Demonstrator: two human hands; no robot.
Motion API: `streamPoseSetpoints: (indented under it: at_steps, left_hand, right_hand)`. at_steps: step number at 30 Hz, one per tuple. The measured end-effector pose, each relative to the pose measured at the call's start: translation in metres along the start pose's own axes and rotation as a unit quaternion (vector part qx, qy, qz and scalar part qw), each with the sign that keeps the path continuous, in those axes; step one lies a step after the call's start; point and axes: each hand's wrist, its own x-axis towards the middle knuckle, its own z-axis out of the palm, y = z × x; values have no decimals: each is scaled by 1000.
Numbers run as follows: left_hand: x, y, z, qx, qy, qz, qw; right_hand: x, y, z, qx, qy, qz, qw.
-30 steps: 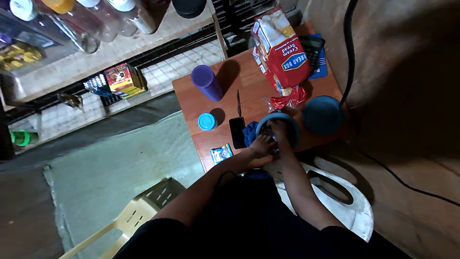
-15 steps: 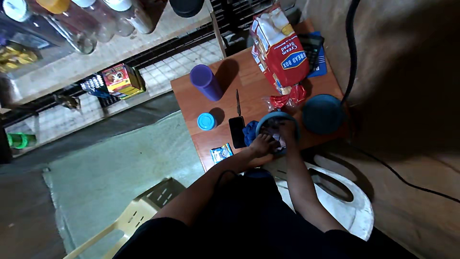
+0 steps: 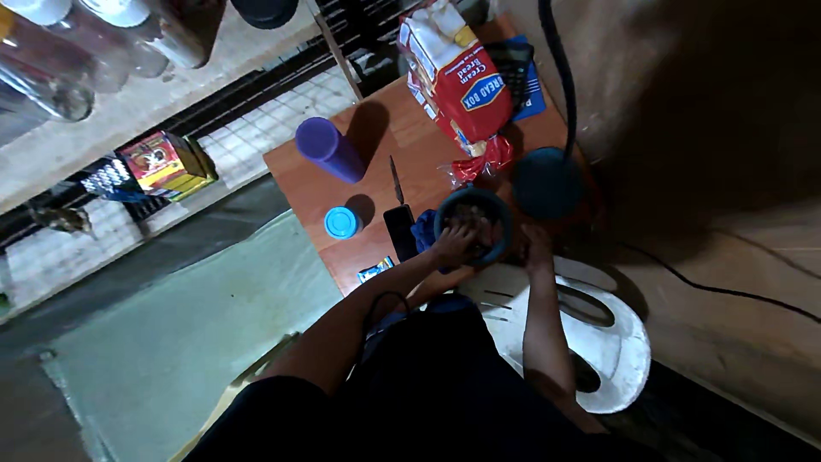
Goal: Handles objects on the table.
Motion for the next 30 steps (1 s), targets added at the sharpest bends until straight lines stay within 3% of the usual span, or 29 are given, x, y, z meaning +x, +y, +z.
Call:
streamPoseSetpoints:
  at_steps: [3, 5, 11, 15, 18, 23, 28, 30]
  left_hand:
    - [21, -6, 0, 49, -49, -19, 997]
    - [30, -5, 0, 78, -48, -16, 996]
    - [41, 1, -15, 95, 8, 26, 995]
    - [52, -2, -60, 9, 7, -45, 999]
    - [60, -13, -72, -16, 9, -30, 999]
    - [55, -13, -69, -3, 9, -16, 1000]
    - [48, -6, -76, 44, -38, -20, 998]
    - [45, -5, -77, 48, -56, -14, 997]
  right_hand:
    - [10, -1, -3, -186, -85, -76, 976]
    - [20, 0, 2, -312, -143, -134, 930]
    - [8, -33, 33, -471, -167, -106, 860]
    - [-5, -42, 55, -578, -164, -108, 792]
    - [-5, -31, 71, -602, -166, -134, 769]
    - [0, -9, 81, -558, -156, -214, 787]
    - [17, -39, 66, -644, -234, -216, 696]
    - [27, -47, 63, -622, -236, -218, 715]
